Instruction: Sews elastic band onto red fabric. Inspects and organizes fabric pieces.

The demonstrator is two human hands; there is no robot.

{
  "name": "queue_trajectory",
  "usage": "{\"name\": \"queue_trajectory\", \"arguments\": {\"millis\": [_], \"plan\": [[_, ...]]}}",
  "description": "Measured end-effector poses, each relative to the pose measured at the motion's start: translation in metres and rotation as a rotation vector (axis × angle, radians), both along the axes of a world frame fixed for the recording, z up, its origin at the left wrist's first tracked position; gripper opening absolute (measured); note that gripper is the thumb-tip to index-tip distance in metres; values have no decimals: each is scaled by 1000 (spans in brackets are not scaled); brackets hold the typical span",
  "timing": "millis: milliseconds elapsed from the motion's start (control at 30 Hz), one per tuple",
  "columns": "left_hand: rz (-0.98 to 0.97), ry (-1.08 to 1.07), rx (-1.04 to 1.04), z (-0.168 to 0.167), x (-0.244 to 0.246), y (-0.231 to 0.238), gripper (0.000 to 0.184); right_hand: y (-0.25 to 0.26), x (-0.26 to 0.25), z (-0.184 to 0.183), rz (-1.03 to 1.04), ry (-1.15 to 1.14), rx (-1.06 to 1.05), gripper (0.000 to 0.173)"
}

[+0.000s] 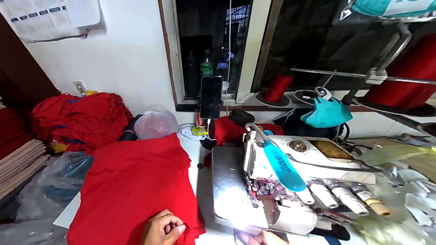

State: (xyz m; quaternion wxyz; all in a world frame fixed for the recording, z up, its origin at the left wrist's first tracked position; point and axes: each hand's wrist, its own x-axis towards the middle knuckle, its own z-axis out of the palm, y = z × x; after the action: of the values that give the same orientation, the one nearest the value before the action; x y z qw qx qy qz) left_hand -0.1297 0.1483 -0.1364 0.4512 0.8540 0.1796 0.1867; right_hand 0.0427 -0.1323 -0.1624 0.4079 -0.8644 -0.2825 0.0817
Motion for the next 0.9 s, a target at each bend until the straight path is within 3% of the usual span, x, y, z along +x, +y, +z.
{"name": "queue_trajectory", "arguments": {"millis": [167,433,900], "plan": [[35,-8,19,-6,1,2,15,-2,-5,1,-38,-48,44,40],[28,39,-17,2,1,1,17,0,-1,-17,-120,-155,97,50],[38,15,-46,2,4,0,15,0,2,-19,-132,-177,125,52]]}}
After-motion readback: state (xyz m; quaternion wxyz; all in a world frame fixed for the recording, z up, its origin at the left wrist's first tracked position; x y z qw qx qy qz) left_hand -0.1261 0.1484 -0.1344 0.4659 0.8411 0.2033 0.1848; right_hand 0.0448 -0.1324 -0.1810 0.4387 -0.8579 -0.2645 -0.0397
